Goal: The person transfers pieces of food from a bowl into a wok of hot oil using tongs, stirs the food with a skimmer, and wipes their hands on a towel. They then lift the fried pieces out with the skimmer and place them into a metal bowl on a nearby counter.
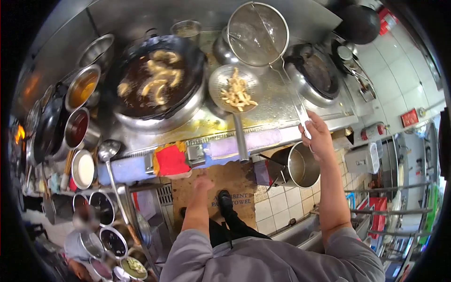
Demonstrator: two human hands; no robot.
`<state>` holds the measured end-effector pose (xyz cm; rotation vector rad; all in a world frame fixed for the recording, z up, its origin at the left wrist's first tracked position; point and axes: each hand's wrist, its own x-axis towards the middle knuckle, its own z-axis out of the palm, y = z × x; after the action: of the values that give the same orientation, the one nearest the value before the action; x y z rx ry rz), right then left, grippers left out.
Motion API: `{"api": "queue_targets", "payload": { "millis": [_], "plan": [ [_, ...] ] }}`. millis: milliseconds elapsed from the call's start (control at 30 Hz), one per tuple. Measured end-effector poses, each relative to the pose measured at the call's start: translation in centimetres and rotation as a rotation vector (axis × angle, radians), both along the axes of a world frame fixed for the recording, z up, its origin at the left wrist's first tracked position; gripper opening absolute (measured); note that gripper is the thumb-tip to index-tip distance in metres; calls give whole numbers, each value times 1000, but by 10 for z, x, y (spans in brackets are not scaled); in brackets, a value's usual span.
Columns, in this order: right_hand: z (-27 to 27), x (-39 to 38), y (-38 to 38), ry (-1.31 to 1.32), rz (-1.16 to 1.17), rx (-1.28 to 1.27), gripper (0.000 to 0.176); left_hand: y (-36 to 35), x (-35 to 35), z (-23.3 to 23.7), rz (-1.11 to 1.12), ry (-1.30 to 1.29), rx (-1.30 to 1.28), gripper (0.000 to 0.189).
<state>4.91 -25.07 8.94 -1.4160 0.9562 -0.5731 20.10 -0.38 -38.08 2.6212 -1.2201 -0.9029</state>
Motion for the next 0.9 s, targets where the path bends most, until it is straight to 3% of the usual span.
{"api": "queue_targets", "payload": {
  "millis": [33,100,133,200,233,267,300,333,367,400,433,467,500,533,600,633,700,900],
  "plan": [
    [2,8,-4,-7,65,19,29,3,4,-6,-76,-55,44,72],
    [4,36,-11,-35,195,6,31,-15,17,58,-78,339,374,62],
    [8,53,-8,-34,185,10,30,-3,14,74,-38,324,379,62],
    [0,86,-23,6,276,-85,30,31,-6,97,58,219,-12,54],
    [-9,105,-34,-16,300,-84,30,50,-12,115,20,227,22,51],
    [-22,126,-45,23,331,-302,30,70,-21,127,-18,239,57,48],
    [-32,143,-51,62,357,-518,30,102,-32,86,-82,217,32,45],
    [-38,157,-54,46,379,-513,30,139,-42,44,-145,197,9,43],
    [-40,173,-57,120,401,-634,30,174,-57,61,-98,140,-41,38],
    [-46,185,-53,193,421,-756,31,202,-72,77,257,302,-148,33],
    [-59,192,-42,231,449,-622,29,217,-87,122,617,431,-50,28],
    [-64,199,-18,255,498,-496,28,295,-110,93,138,202,119,32],
    [-63,194,0,226,491,-212,24,335,-131,57,224,140,-23,29],
    [-60,190,17,197,485,67,20,366,-149,40,179,91,232,24],
    [-69,185,40,78,520,309,11,411,-178,43,23,99,256,20],
    [-67,191,48,64,546,307,11,427,-186,43,-81,145,239,21],
    [-61,201,65,54,605,524,10,424,-218,66,1335,923,-184,20],
    [-78,251,85,-28,609,694,20,369,-207,127,1551,745,-206,29]
  ]
}}
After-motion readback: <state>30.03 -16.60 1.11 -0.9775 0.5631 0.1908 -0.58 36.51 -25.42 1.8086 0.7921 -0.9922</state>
